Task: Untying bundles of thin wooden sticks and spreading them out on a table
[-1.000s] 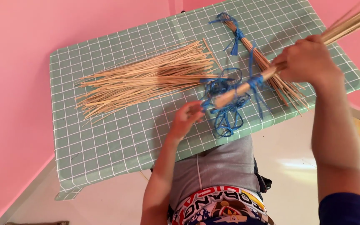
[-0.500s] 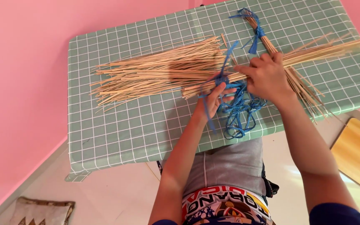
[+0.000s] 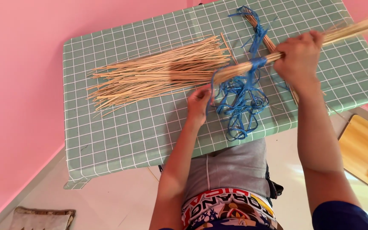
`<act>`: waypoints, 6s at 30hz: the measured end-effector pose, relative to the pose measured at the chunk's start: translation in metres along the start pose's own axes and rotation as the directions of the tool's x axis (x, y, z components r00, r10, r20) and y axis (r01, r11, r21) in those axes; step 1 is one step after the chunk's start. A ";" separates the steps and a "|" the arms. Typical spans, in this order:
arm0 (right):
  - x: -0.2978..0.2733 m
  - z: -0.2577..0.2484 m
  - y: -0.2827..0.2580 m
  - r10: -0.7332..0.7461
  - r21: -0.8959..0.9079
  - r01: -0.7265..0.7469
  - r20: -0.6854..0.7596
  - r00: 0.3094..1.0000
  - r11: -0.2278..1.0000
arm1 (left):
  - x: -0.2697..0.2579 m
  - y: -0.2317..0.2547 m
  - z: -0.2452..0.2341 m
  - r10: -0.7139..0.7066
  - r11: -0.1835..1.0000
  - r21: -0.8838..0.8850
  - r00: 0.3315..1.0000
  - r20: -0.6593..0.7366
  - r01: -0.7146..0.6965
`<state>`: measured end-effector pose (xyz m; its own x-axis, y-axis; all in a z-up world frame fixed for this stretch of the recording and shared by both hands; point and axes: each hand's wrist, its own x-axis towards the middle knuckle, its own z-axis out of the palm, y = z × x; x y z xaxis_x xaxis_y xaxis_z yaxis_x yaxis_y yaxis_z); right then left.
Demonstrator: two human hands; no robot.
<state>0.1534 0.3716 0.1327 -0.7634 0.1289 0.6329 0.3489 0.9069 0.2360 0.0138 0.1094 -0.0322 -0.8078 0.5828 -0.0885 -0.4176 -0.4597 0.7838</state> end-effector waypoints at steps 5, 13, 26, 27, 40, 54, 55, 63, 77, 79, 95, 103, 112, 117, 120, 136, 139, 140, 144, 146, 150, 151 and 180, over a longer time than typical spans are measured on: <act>-0.008 0.010 0.018 0.171 0.206 -0.187 0.096 0.981 0.960 | -0.012 0.039 0.016 0.061 0.991 0.121 0.991 -0.118 -0.047; -0.002 -0.011 -0.005 0.003 -0.125 -0.017 -0.107 0.994 0.992 | -0.033 0.052 0.037 0.365 0.851 0.455 0.918 -0.155 -0.262; 0.024 -0.058 -0.048 -0.323 0.027 0.330 -0.142 0.936 0.944 | -0.029 0.133 0.068 -0.085 0.954 0.268 0.738 0.670 -0.133; 0.026 -0.059 -0.055 -0.355 0.048 0.365 -0.143 0.924 0.930 | -0.034 0.135 0.075 -0.253 0.948 0.313 0.740 0.623 0.060; 0.037 -0.007 -0.141 -0.211 0.233 0.286 -0.299 0.930 0.929 | -0.043 0.072 0.012 0.199 0.850 -0.519 0.859 0.472 0.089; 0.051 0.009 -0.170 -0.241 0.210 0.338 -0.382 0.892 0.918 | -0.012 0.076 -0.038 0.259 0.945 -0.174 0.959 -0.117 -0.276; 0.052 0.012 -0.164 -0.240 0.211 0.336 -0.379 0.894 0.918 | -0.010 0.073 -0.043 0.255 0.946 -0.174 0.960 -0.117 -0.273; 0.054 0.018 -0.137 -0.279 0.098 0.336 -0.371 0.886 0.937 | -0.032 0.086 -0.047 0.275 0.924 -0.198 0.930 -0.244 -0.326; 0.030 0.052 -0.044 -0.156 -0.162 0.127 -0.176 0.972 0.979 | -0.061 0.100 -0.105 0.190 0.957 -0.124 0.892 -0.409 -0.261; 0.034 0.052 -0.057 -0.155 -0.176 0.122 -0.186 0.970 0.977 | -0.070 0.090 -0.093 0.177 0.973 -0.080 0.925 -0.335 -0.215; 0.094 0.172 -0.281 -0.236 0.215 0.234 -0.014 0.972 0.948 | -0.072 0.039 -0.059 -0.172 0.933 -0.328 0.984 -0.045 0.148; 0.089 0.112 -0.257 -0.272 0.344 0.216 0.126 0.954 0.914 | -0.076 0.048 -0.056 -0.168 0.922 -0.361 0.984 -0.056 0.137; -0.008 0.013 -0.146 -0.111 0.533 0.050 0.084 0.990 0.845 | -0.089 0.076 -0.042 0.010 0.945 -0.327 1.000 0.029 0.000; -0.086 -0.016 -0.154 -0.053 0.579 -0.101 0.243 0.969 0.809 | -0.089 0.076 -0.020 0.034 0.999 -0.036 0.902 0.430 -0.020; -0.097 -0.020 -0.170 0.011 0.732 -0.219 0.278 0.961 0.645 | -0.081 0.076 -0.017 -0.087 0.972 -0.112 0.756 0.649 0.208; -0.111 0.047 -0.102 -0.129 0.249 0.098 0.112 0.985 0.964 | -0.097 0.161 -0.070 -0.339 0.893 0.440 0.786 0.517 0.096; -0.116 0.056 -0.062 -0.038 0.068 0.024 0.205 0.978 0.997 | -0.102 0.166 -0.072 -0.350 0.855 0.505 0.851 0.392 0.119; -0.119 0.064 -0.050 0.020 0.017 -0.024 0.221 0.975 1.000 | -0.100 0.164 -0.070 -0.352 0.873 0.454 0.874 0.335 0.177; -0.107 0.050 -0.040 0.094 0.246 -0.162 0.267 0.959 0.955 | -0.076 0.139 -0.073 -0.379 0.906 0.245 0.919 0.113 0.344; -0.085 0.012 -0.066 0.113 0.250 -0.159 0.189 0.975 0.955 | -0.061 0.127 -0.078 -0.353 0.920 0.210 0.932 0.079 0.331; -0.079 -0.008 -0.093 0.220 0.302 -0.215 0.016 0.975 0.929 | -0.033 0.125 -0.078 -0.290 0.937 0.214 0.957 0.030 0.277; -0.085 -0.006 -0.098 0.221 0.302 -0.216 0.018 0.975 0.928 | -0.025 0.125 -0.080 -0.292 0.936 0.215 0.956 0.030 0.279; -0.059 0.126 0.075 0.388 -0.038 -0.458 0.596 0.703 0.888 | -0.001 0.108 -0.099 -0.119 0.979 0.146 0.982 -0.149 0.141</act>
<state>0.1568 0.4825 0.0203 -0.7250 0.6819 0.0969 0.6805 0.7309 -0.0520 -0.0720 -0.0072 -0.0080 -0.8052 0.5271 -0.2718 -0.4621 -0.2705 0.8445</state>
